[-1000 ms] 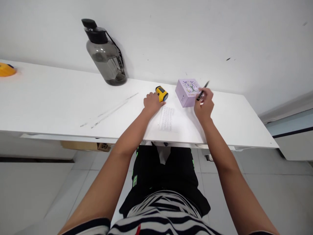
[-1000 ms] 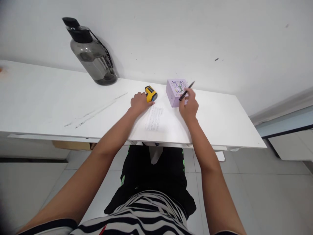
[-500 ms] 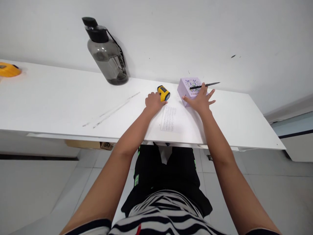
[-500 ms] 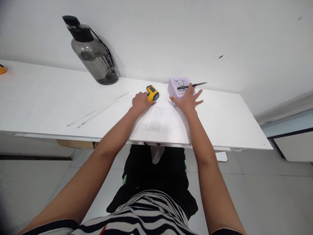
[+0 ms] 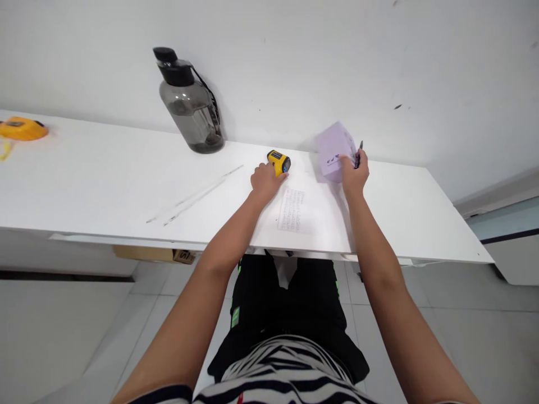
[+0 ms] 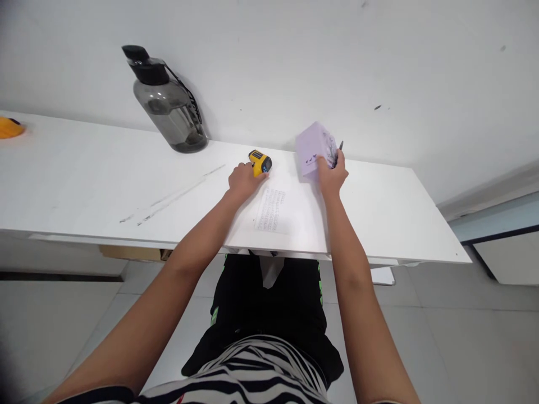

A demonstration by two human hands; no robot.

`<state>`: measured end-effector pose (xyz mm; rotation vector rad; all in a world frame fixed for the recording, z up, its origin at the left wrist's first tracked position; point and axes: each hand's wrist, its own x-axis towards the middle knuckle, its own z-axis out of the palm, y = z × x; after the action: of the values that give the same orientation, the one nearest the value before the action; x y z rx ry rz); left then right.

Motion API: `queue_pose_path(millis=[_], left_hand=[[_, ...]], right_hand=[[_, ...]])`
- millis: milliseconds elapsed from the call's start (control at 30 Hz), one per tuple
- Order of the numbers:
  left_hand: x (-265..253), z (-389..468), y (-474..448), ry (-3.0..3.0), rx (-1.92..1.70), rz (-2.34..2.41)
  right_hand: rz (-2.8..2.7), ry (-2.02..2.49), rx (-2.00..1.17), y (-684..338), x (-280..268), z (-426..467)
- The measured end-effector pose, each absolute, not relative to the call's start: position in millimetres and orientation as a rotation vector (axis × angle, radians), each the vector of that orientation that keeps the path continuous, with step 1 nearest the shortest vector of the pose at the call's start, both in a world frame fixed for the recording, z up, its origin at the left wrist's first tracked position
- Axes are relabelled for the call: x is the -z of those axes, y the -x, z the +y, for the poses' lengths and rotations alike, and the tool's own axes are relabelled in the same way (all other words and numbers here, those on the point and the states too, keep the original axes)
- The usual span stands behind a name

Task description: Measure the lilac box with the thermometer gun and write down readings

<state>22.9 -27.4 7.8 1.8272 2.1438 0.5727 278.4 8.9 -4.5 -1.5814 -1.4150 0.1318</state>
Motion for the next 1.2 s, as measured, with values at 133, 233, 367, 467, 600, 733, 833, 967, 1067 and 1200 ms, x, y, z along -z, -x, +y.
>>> queue_pose_path(millis=[133,233,367,467,600,733,833,967,1067,1200], left_hand=[[-12,-30,-29,-1.766,-0.991,1.81],[-17,-37,-40,-1.557,-1.264,1.336],[-30,-50,-52,-1.22,-1.261,0.917],[-37,-55,-55,-1.054,-1.197,0.811],[-37,-51,-54,-0.951,-1.148,0.762],[-35,-47,-53,-0.938,-1.155,0.732],[-37,-48,-52,-0.937,-1.163,0.734],[-38,-48,-49,-0.93,-1.146,0.791],[-37,-48,-47,-0.921,-1.147,0.763],[-38,-49,-47,-0.935,-1.146,0.715]], right_hand=[[-1.047,1.323,-0.635,-275,7,5],[-1.01,1.126,-0.803,-264,5,-8],[-0.994,1.0,-0.891,-253,1,-20],[-1.021,0.998,-0.92,-250,0,-23],[-0.971,0.964,-0.954,-246,0,-25],[-0.891,0.985,-0.988,-238,-4,-32],[-0.866,1.019,-1.01,-234,-5,-35],[-0.922,1.056,-0.985,-235,-4,-35],[-1.048,1.041,-0.942,-238,-2,-33],[-1.139,1.042,-0.879,-240,2,-32]])
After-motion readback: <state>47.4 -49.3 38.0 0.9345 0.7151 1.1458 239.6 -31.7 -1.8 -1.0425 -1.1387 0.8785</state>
